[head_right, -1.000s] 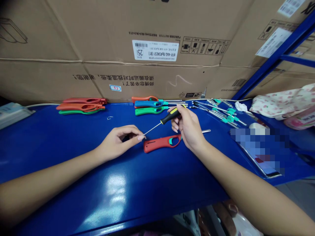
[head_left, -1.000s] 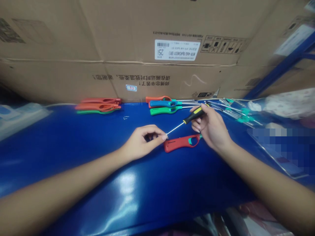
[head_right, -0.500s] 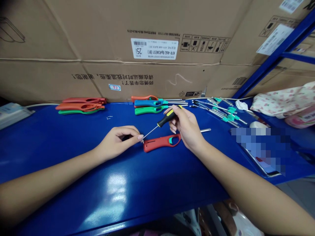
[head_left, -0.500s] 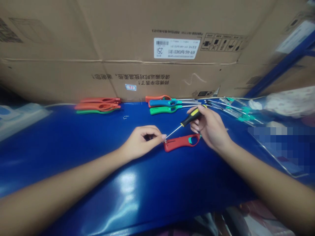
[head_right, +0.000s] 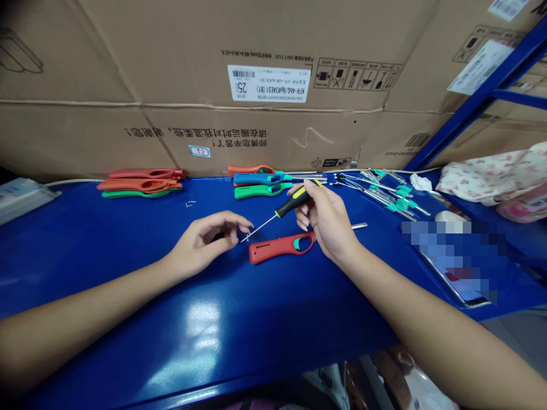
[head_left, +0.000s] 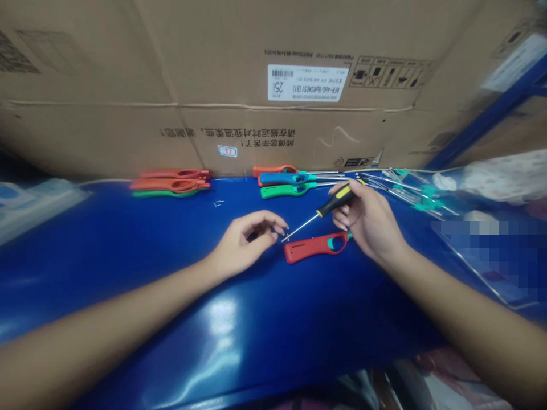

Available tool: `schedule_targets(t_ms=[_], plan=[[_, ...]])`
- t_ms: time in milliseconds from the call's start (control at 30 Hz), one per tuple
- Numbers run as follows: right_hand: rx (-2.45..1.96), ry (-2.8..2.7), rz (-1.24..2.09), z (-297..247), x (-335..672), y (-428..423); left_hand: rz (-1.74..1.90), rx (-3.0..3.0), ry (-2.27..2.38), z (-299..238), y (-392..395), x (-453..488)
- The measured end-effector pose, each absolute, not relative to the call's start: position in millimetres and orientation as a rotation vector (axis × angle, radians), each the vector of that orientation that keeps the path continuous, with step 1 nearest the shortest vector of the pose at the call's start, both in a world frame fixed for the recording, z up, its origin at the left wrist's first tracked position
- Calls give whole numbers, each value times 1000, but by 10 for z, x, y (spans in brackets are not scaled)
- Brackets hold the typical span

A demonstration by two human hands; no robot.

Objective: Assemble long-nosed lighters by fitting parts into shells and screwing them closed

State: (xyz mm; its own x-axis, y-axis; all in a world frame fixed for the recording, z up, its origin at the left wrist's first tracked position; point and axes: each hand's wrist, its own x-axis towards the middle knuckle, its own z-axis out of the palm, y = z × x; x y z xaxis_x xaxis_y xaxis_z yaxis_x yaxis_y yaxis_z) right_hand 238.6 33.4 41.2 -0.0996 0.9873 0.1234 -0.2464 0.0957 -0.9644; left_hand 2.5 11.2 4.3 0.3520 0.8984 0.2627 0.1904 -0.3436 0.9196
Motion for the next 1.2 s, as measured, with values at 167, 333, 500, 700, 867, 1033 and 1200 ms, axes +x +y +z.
schedule_targets(t_ms=[167,333,500,700,867,1033,1200], plan=[[-895,-1140,1352,404,2384,338,1017,2014,867,43,89,4],[-910,-1137,1359,399,2385,342,1034,1987,913,49,84,47],[-904,-1122,1364,406,2384,341,1004,1953,932,57,77,63],[-911,-1096,1300,432,2407,360,1064,1902,999,40,94,48],[-912,-1100,1293,435,2405,369,1076,1931,924,38,98,25],[-919,-1103,1319,403,2378,356,1082,1960,921,40,87,56],[-916,-1087,1302,408,2395,360,1069,1868,994,12,104,63]])
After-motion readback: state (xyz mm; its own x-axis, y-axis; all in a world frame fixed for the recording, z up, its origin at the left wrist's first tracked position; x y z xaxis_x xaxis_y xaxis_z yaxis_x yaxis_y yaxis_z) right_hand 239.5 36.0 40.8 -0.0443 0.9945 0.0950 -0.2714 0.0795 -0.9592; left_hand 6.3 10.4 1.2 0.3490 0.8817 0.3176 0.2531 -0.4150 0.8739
